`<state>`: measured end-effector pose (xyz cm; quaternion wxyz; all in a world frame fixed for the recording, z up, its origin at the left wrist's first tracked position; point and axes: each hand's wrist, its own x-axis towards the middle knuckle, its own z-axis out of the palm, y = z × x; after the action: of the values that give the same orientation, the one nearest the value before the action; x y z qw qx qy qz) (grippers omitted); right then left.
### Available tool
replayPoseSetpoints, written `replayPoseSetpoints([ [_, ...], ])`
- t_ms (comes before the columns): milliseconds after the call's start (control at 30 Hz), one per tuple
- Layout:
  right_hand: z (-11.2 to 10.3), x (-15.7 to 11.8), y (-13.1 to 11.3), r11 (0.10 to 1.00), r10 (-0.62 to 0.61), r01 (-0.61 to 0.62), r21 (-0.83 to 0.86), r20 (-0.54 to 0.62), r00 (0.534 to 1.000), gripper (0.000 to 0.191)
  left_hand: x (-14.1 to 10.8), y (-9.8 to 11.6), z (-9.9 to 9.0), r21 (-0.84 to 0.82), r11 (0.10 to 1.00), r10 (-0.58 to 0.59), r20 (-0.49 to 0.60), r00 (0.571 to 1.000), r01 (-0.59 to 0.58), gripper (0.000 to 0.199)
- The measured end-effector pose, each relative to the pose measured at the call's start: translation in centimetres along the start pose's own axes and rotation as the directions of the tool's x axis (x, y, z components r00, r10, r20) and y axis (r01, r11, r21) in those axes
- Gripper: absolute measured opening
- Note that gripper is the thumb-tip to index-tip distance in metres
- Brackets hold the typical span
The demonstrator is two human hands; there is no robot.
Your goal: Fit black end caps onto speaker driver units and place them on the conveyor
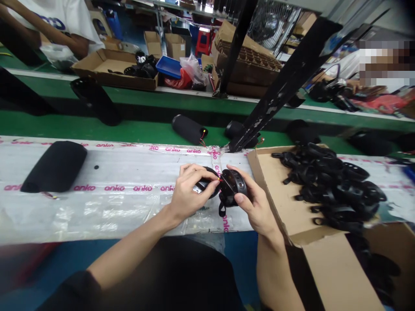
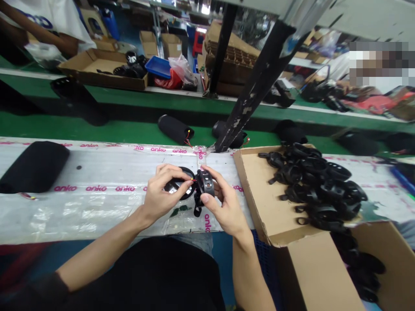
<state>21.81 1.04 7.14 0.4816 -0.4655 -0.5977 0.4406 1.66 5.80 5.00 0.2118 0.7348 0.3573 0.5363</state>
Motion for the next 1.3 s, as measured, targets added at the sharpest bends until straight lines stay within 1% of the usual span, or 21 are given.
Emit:
replayPoseSetpoints([
  [133, 0.4, 0.2, 0.0, 1.0, -0.022, 0.023, 0.005, -0.038, 0.999, 0.065, 0.2, -0.4, -0.7, -0.026, 0.998, 0.064, 0.083, 0.995, -0.062, 0.002],
  [200, 0.4, 0.3, -0.2, 1.0, -0.005, 0.005, -0.025, -0.02, 1.0, 0.068, 0.3, -0.7, -1.3, -0.049, 0.994, 0.101, 0.139, 0.985, -0.095, 0.006],
  [267, 0.3, 0.4, -0.6, 0.997, 0.019, -0.018, -0.073, 0.008, 1.0, 0.07, 0.2, -0.9, -1.6, -0.062, 0.992, 0.123, 0.159, 0.98, -0.114, 0.008],
  [333, 0.2, 0.4, -1.1, 0.992, 0.039, -0.032, -0.12, 0.053, 0.998, 0.072, -0.1, -1.0, -1.5, -0.058, 0.993, 0.111, 0.13, 0.985, -0.104, 0.007],
  [433, 0.1, 0.1, -2.0, 0.975, 0.073, -0.041, -0.219, 0.141, 0.987, 0.074, -0.5, -0.9, -1.2, -0.036, 0.998, 0.049, 0.029, 0.998, -0.048, 0.012],
  [500, 0.0, -0.2, -2.4, 0.959, 0.094, -0.044, -0.279, 0.171, 0.981, 0.081, -0.5, -1.0, -1.3, -0.049, 0.998, 0.038, 0.022, 0.999, -0.037, 0.012],
  [600, 0.1, -0.4, -2.6, 0.959, 0.116, -0.068, -0.277, 0.161, 0.98, 0.084, -0.4, -1.5, -2.1, -0.147, 0.988, 0.061, 0.146, 0.987, -0.039, 0.009],
  [667, 0.5, -0.2, -2.5, 0.949, 0.127, -0.084, -0.305, 0.121, 0.984, 0.082, -0.4, -2.0, -2.4, -0.2, 0.979, 0.08, 0.205, 0.975, -0.039, 0.018],
  [700, 0.9, 0.0, -2.6, 0.932, 0.121, -0.081, -0.353, 0.092, 0.988, 0.083, -0.6, -2.2, -2.4, -0.196, 0.98, 0.075, 0.202, 0.976, -0.034, 0.023],
  [767, 1.8, 0.4, -2.8, 0.869, 0.071, -0.053, -0.492, 0.017, 0.997, 0.083, -1.1, -2.5, -2.0, -0.156, 0.988, 0.009, 0.15, 0.989, 0.015, 0.031],
  [833, 2.8, 0.7, -3.1, 0.79, 0.013, -0.029, -0.613, -0.031, 0.999, 0.084, -1.8, -2.6, -1.5, -0.144, 0.984, -0.088, 0.099, 0.991, 0.102, 0.044],
  [900, 3.6, 0.7, -3.4, 0.735, -0.011, -0.018, -0.678, -0.038, 0.999, 0.086, -2.3, -2.8, -1.7, -0.21, 0.963, -0.142, 0.129, 0.981, 0.167, 0.065],
  [967, 4.3, 0.6, -3.4, 0.704, -0.018, -0.01, -0.71, -0.032, 0.999, 0.085, -2.4, -3.1, -2.9, -0.309, 0.925, -0.134, 0.28, 0.95, 0.222, 0.085],
  [1000, 4.5, 0.5, -3.3, 0.688, -0.032, -0.006, -0.725, -0.038, 0.999, 0.084, -2.3, -3.3, -3.7, -0.345, 0.899, -0.124, 0.391, 0.912, 0.27, 0.09],
  [1067, 5.1, 0.4, -3.0, 0.649, -0.075, -0.001, -0.761, -0.065, 0.995, 0.082, -1.8, -3.7, -5.6, -0.378, 0.836, -0.107, 0.599, 0.794, 0.397, 0.085],
  [1100, 5.4, 0.4, -2.8, 0.629, -0.096, -0.004, -0.777, -0.083, 0.992, 0.082, -1.4, -3.8, -6.2, -0.379, 0.805, -0.111, 0.66, 0.743, 0.457, 0.078],
  [1133, 5.7, 0.5, -2.5, 0.613, -0.112, -0.013, -0.79, -0.103, 0.988, 0.082, -1.1, -3.9, -6.6, -0.376, 0.78, -0.128, 0.686, 0.716, 0.5, 0.071],
  [1167, 6.0, 0.5, -2.4, 0.605, -0.121, -0.029, -0.795, -0.128, 0.984, 0.082, -0.8, -4.0, -6.6, -0.377, 0.762, -0.159, 0.68, 0.716, 0.526, 0.064],
  [1200, 6.2, 0.6, -2.2, 0.611, -0.124, -0.044, -0.79, -0.15, 0.981, 0.083, -0.7, -3.9, -6.2, -0.382, 0.754, -0.195, 0.647, 0.737, 0.535, 0.059],
  [1267, 6.3, 0.5, -1.8, 0.678, -0.109, -0.042, -0.734, -0.157, 0.982, 0.088, -0.8, -3.8, -4.5, -0.401, 0.762, -0.262, 0.527, 0.808, 0.509, 0.051],
  [1300, 6.2, 0.4, -1.5, 0.739, -0.088, -0.029, -0.673, -0.139, 0.986, 0.092, -1.1, -3.6, -3.5, -0.414, 0.768, -0.288, 0.459, 0.84, 0.489, 0.049],
])
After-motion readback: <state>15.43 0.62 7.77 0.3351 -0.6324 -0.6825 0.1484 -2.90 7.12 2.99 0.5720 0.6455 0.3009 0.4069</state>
